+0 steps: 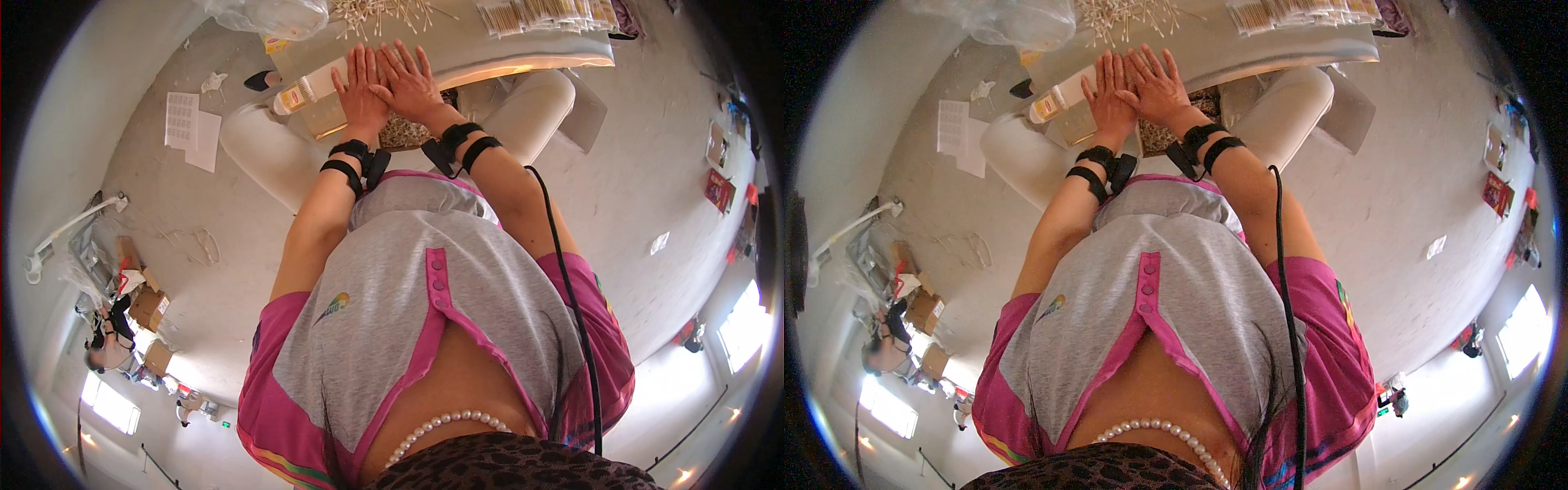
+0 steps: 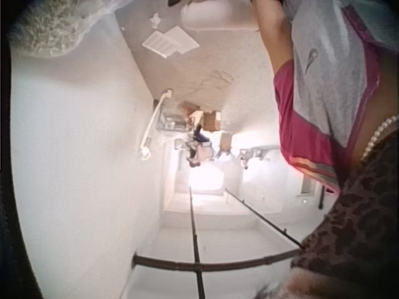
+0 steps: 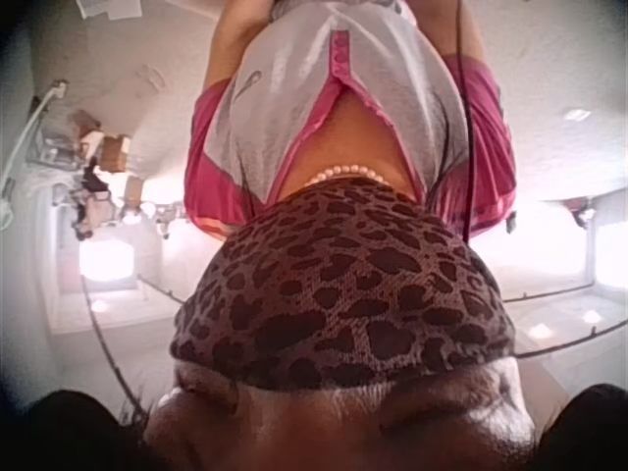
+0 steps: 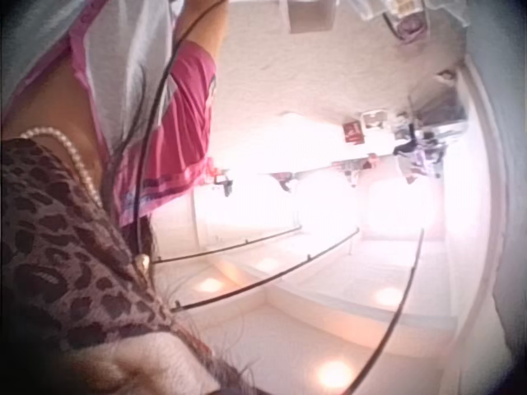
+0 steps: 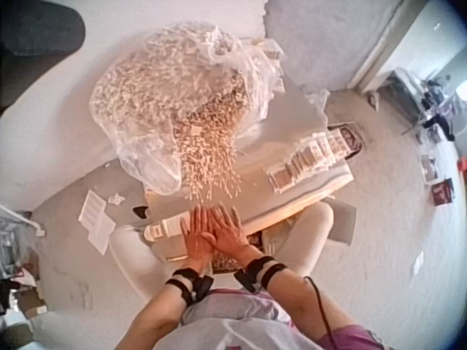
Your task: Sorting cotton swabs from a large bag and packaging them into small yellow boxes.
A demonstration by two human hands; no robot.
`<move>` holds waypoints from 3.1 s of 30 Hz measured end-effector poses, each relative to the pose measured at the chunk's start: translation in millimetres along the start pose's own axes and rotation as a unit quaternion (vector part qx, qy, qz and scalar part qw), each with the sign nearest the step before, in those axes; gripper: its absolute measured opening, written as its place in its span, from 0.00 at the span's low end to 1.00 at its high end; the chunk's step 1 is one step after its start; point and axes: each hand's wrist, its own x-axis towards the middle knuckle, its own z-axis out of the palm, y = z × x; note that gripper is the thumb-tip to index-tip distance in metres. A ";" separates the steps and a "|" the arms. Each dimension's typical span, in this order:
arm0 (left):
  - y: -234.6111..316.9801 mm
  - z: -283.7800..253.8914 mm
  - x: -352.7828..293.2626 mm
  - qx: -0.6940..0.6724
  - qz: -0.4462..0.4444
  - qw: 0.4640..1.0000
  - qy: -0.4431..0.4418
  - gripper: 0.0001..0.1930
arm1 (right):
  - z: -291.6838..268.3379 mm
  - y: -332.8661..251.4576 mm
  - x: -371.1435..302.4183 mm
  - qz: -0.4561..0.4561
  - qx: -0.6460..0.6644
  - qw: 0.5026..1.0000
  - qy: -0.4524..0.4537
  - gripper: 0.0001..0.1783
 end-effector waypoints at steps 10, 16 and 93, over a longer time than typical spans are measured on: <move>-36.1 -32.2 -27.8 -0.007 -0.036 0.999 -0.004 0.35 | 7.7 -1.3 -6.5 0.013 0.034 0.999 0.008 0.44; -61.1 -58.9 -55.6 -0.012 -0.091 0.996 0.004 0.37 | 6.9 -4.8 -4.8 0.013 -0.010 1.000 -0.024 0.45; -111.2 -27.5 -50.5 -0.200 -0.023 0.977 0.072 0.35 | 22.7 -111.6 33.5 0.011 -0.023 0.999 -0.034 0.39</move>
